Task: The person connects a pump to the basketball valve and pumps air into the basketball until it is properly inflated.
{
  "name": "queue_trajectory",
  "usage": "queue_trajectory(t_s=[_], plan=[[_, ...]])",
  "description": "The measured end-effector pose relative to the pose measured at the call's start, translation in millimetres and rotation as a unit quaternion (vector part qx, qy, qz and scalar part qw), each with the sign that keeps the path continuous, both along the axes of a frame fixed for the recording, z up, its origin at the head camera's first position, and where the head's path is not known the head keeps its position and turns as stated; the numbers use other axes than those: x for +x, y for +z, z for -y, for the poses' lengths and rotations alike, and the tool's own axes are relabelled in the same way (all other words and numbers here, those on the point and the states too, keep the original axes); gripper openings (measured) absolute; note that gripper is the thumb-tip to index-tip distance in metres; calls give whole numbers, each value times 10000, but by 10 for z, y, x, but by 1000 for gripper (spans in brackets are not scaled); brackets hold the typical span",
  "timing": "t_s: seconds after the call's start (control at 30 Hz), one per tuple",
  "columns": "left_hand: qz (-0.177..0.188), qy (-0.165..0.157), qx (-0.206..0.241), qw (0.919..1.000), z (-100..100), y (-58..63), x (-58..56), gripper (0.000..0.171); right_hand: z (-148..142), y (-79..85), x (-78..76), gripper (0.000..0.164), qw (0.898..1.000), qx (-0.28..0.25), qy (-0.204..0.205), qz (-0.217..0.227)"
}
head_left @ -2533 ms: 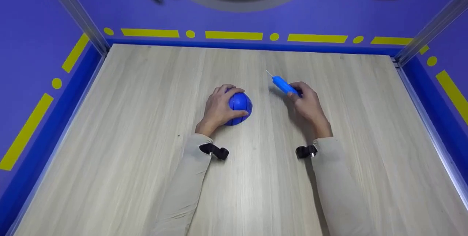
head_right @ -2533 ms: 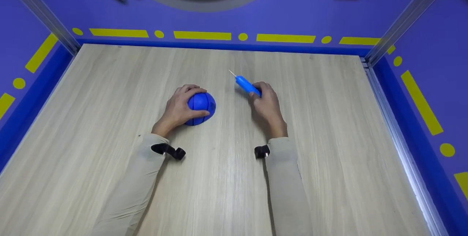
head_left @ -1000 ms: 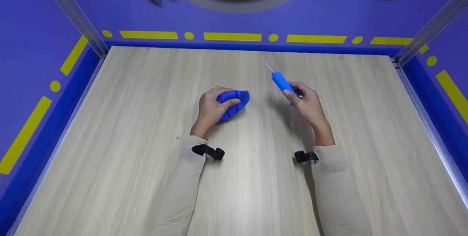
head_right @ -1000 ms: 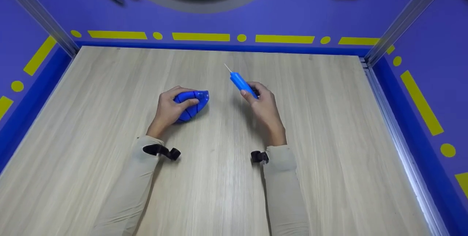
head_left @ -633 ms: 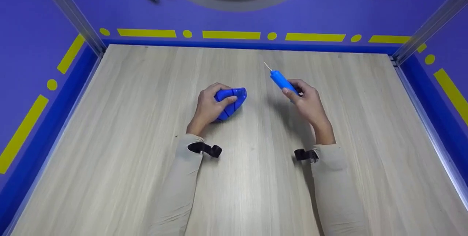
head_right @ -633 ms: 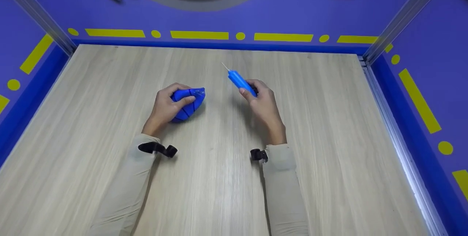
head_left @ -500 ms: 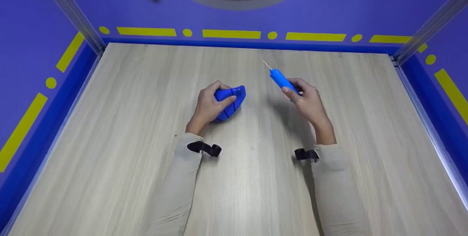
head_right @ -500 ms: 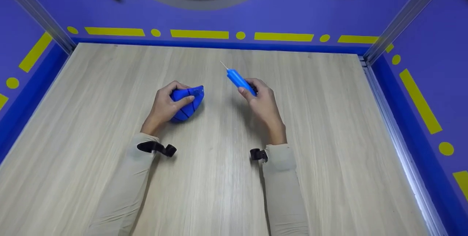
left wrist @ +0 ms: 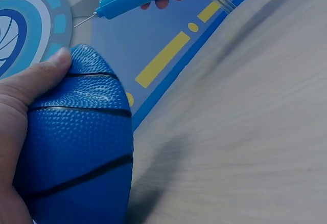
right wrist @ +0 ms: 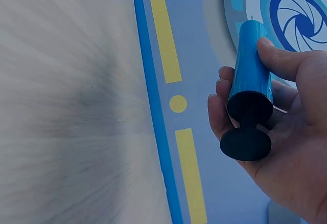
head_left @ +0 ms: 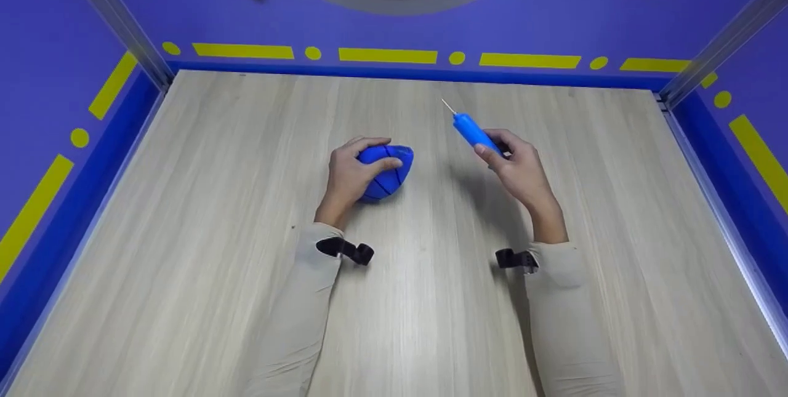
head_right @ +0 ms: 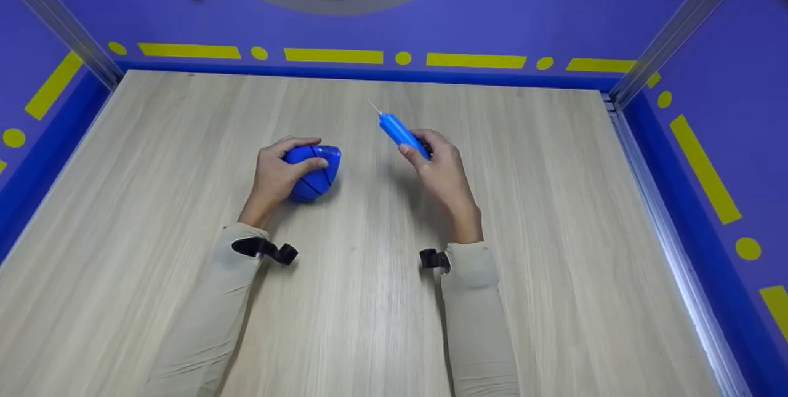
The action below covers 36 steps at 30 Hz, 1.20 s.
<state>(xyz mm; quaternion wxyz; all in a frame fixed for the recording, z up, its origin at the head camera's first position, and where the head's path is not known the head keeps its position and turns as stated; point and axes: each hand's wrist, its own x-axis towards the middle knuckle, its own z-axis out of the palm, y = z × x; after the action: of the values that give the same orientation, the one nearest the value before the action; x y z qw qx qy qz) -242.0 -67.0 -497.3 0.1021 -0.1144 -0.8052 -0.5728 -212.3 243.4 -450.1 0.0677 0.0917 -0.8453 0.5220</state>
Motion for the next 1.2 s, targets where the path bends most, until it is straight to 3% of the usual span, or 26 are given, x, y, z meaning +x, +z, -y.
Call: queue_trajectory(t_s=[0.23,0.43,0.73,1.2], plan=[[93,-217,137,9996,21,27,2,35,-5,32,27,42,9998,184,27,3],[203,-342,690,9968,87,73,10,30,-16,51,44,42,9993,359,115,-31],[483,-189,1494,9874,157,130,8,26,-21,109,87,42,9984,532,145,-98],[501,-381,1796,9817,151,134,11,19,43,256,148,39,9953,698,504,-439]])
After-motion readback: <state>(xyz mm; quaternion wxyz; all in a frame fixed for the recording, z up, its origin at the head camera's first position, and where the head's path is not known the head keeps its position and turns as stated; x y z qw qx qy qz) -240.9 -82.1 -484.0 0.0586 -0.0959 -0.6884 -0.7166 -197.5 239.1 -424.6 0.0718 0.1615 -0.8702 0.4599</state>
